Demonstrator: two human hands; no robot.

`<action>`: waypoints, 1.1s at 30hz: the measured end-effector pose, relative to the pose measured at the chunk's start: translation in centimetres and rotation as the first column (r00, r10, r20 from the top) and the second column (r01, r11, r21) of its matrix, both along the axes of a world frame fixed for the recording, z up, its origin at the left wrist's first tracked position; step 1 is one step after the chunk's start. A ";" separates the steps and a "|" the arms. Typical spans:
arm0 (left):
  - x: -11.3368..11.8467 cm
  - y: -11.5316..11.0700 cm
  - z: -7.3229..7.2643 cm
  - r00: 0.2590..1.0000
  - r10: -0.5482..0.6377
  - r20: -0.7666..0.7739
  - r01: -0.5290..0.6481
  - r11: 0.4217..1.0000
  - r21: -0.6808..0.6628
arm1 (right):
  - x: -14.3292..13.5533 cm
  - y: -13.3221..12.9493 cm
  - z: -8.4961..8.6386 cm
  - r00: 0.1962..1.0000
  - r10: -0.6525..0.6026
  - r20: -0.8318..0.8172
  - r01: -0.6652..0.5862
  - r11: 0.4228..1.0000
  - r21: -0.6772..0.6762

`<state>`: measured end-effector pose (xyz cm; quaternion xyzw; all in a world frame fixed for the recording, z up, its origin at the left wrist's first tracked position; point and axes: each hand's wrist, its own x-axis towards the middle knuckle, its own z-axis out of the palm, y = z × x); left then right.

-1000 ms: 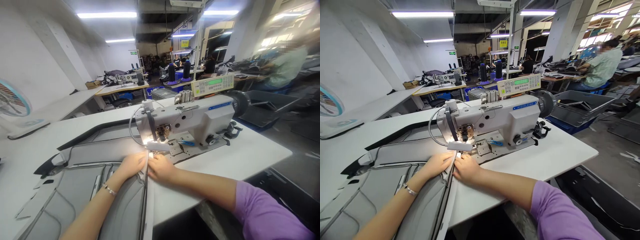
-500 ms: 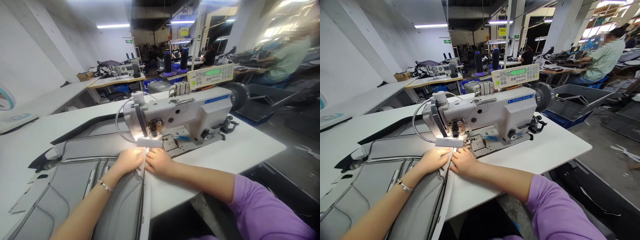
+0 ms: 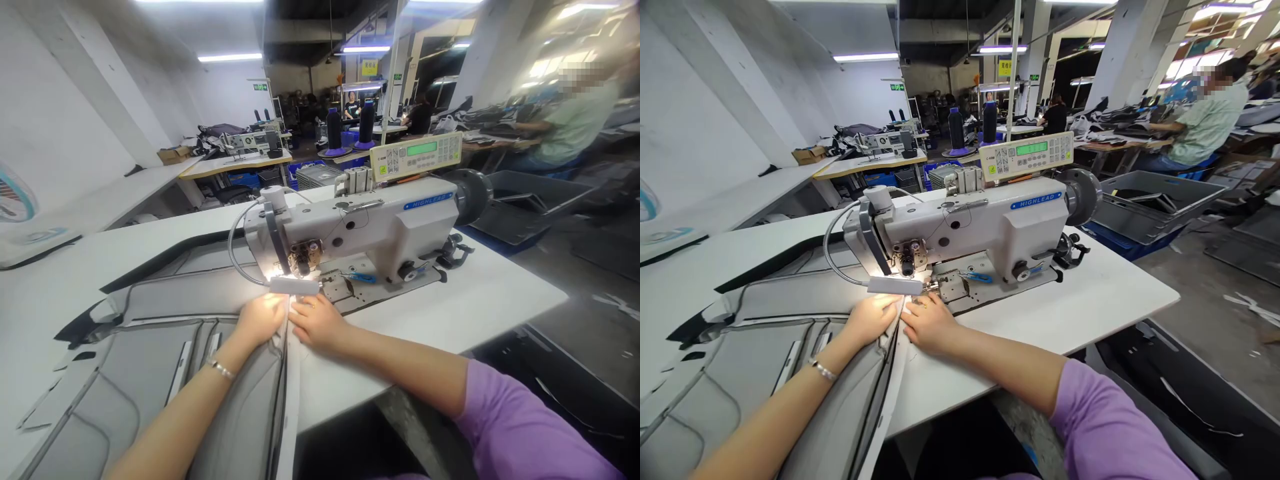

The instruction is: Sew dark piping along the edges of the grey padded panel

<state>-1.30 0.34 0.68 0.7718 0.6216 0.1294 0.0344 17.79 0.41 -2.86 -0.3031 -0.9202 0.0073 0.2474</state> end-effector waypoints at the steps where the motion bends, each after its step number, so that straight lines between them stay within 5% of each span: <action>1: 0.1 0.2 0.2 1.000 0.023 -0.016 -0.024 1.000 -0.018 | -0.1 0.1 0.0 1.000 -0.022 0.015 0.022 1.000 -0.008; 10: 2.3 -1.7 0.1 0.999 -0.025 0.029 0.026 0.999 -0.024 | 0.9 -1.0 -0.8 0.994 0.047 -0.101 -0.036 0.994 0.100; 19: 2.0 -2.1 0.1 0.990 -0.039 0.139 0.024 0.994 0.106 | 1.3 -0.9 -0.2 0.998 0.038 -0.051 -0.038 0.999 0.006; 23: 1.6 -7.8 3.2 0.951 -0.307 0.039 0.290 0.928 0.234 | 3.5 -5.8 1.0 1.000 0.012 0.028 -0.008 0.991 -0.137; 27: 1.5 -13.3 5.8 0.809 -0.572 -0.139 0.584 0.808 0.078 | 4.5 -12.7 0.7 0.953 0.298 -0.057 -0.303 0.943 -0.139; 29: 1.7 -14.2 6.1 0.778 -0.605 -0.169 0.622 0.780 0.067 | 3.4 -14.5 0.1 0.945 0.304 -0.123 -0.319 0.940 -0.124; 33: 2.2 -13.8 6.2 0.824 -0.563 -0.064 0.567 0.821 0.069 | -0.4 -14.2 -0.3 0.951 0.217 -0.220 -0.255 0.953 -0.164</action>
